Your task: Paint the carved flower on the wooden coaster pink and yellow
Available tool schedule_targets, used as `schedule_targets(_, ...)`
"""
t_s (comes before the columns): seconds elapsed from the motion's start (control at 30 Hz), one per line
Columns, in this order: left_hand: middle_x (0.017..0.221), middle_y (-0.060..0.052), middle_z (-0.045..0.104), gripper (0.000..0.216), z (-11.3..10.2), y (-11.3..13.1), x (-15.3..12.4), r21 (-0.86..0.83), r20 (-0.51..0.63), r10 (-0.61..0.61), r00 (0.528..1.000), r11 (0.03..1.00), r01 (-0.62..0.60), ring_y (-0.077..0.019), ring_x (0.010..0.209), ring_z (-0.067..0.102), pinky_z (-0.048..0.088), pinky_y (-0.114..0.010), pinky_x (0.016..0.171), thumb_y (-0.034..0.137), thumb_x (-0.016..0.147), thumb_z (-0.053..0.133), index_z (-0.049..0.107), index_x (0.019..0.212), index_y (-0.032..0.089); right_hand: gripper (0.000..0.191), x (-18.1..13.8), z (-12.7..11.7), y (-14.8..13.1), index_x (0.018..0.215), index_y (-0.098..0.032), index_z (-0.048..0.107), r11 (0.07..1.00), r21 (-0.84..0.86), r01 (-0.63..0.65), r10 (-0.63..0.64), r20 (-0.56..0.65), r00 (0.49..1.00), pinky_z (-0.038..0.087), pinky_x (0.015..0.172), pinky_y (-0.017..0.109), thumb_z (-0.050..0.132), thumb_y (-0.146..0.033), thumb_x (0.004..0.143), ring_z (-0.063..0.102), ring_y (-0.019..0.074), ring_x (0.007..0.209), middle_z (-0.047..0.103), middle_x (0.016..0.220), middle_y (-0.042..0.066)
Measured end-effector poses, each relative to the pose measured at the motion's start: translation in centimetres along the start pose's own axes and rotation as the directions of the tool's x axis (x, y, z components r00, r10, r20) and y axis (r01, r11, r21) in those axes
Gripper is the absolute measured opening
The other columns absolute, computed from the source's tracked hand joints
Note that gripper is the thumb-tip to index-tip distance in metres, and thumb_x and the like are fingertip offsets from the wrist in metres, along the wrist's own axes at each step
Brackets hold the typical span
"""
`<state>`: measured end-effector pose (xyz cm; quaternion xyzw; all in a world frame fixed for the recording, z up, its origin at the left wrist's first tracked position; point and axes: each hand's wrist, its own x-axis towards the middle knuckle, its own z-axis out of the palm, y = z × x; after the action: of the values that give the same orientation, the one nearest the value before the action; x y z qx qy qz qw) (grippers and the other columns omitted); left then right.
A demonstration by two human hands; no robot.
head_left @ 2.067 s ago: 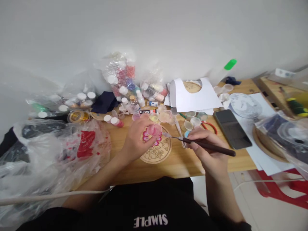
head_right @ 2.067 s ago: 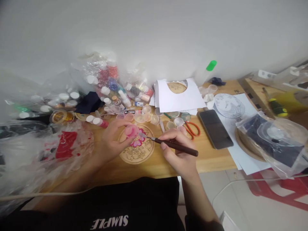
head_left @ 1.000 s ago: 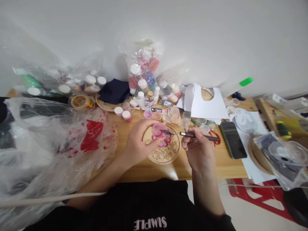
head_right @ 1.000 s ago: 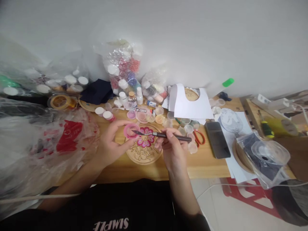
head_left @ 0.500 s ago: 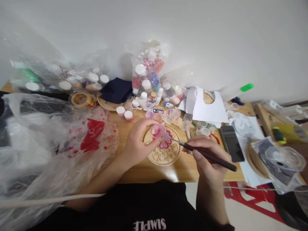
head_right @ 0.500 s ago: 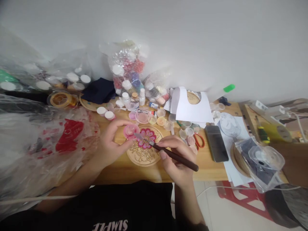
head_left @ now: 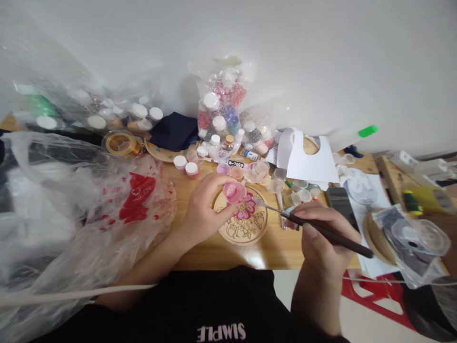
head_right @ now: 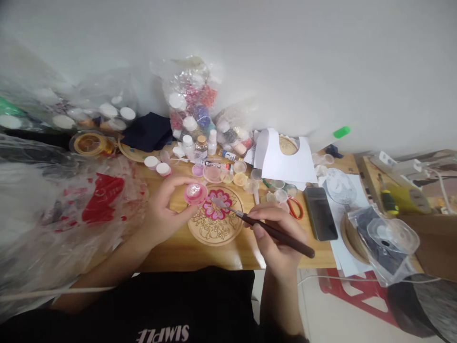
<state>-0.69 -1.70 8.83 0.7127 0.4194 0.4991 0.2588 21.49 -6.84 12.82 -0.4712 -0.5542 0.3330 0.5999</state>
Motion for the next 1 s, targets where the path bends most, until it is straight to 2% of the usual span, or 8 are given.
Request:
schedule_targets(0.17, 0.106, -0.004, 0.073, 0.029, 0.0, 0.1, 0.1, -0.027, 0.018, 0.032, 0.999, 0.999, -0.031, -0.0234, 0.101, 0.072, 0.060, -0.041, 0.090, 0.014, 0.086, 0.070, 0.061, 0.111, 0.026, 0.014, 0.4, 1.3, 0.5, 0.080, -0.025, 0.079, 0.973, 0.173, -0.153, 0.180, -0.154, 0.972, 0.047, 0.040, 0.026, 0.081, -0.039, 0.083, 0.060, 0.0144, 0.044, 0.067, 0.059, -0.001)
schedule_targets(0.27, 0.103, -0.003, 0.074, 0.031, 0.1, 0.2, 0.1, -0.030, 0.018, 0.068, 0.998, 0.997, -0.068, -0.0217, 0.098, 0.072, 0.061, -0.039, 0.088, 0.012, 0.084, 0.068, 0.060, 0.110, 0.026, 0.022, 0.8, 2.1, 1.1, 0.077, -0.023, 0.079, 0.936, 0.251, -0.248, 0.291, -0.155, 0.944, 0.040, 0.034, 0.021, 0.082, -0.044, 0.082, 0.056, 0.0124, 0.038, 0.063, 0.049, -0.002)
schedule_targets(0.4, 0.101, -0.003, 0.074, 0.028, 0.2, 0.2, 0.1, -0.017, 0.032, 0.031, 0.999, 0.999, -0.031, -0.0213, 0.096, 0.072, 0.061, -0.037, 0.087, 0.011, 0.084, 0.067, 0.060, 0.108, 0.025, 0.030, 0.8, 2.5, 1.9, 0.075, -0.021, 0.077, 0.889, 0.303, -0.343, 0.397, -0.137, 0.908, 0.036, 0.031, 0.019, 0.083, -0.050, 0.079, 0.054, 0.0105, 0.036, 0.063, 0.048, -0.003)
schedule_targets(0.73, 0.101, -0.004, 0.074, 0.028, 0.2, 0.1, 0.0, -0.045, 0.043, 0.017, 0.999, 0.999, -0.015, -0.0214, 0.097, 0.072, 0.060, -0.037, 0.088, 0.013, 0.083, 0.068, 0.061, 0.107, 0.024, 0.029, 0.4, 3.2, 2.7, 0.075, -0.021, 0.079, 0.824, 0.363, -0.434, 0.501, -0.114, 0.858, 0.035, 0.033, 0.018, 0.085, -0.049, 0.076, 0.058, 0.0099, 0.042, 0.067, 0.052, -0.001)
schedule_targets(1.0, 0.105, -0.005, 0.074, 0.031, 0.3, -0.3, -0.2, -0.034, 0.061, 0.010, 0.998, 0.999, -0.008, -0.0234, 0.101, 0.072, 0.060, -0.040, 0.092, 0.012, 0.081, 0.070, 0.062, 0.109, 0.024, 0.030, 0.3, 2.9, 3.0, 0.075, -0.021, 0.077, 0.847, 0.316, -0.428, 0.487, -0.135, 0.863, 0.034, 0.032, 0.019, 0.082, -0.051, 0.078, 0.057, 0.0103, 0.040, 0.065, 0.051, -0.002)
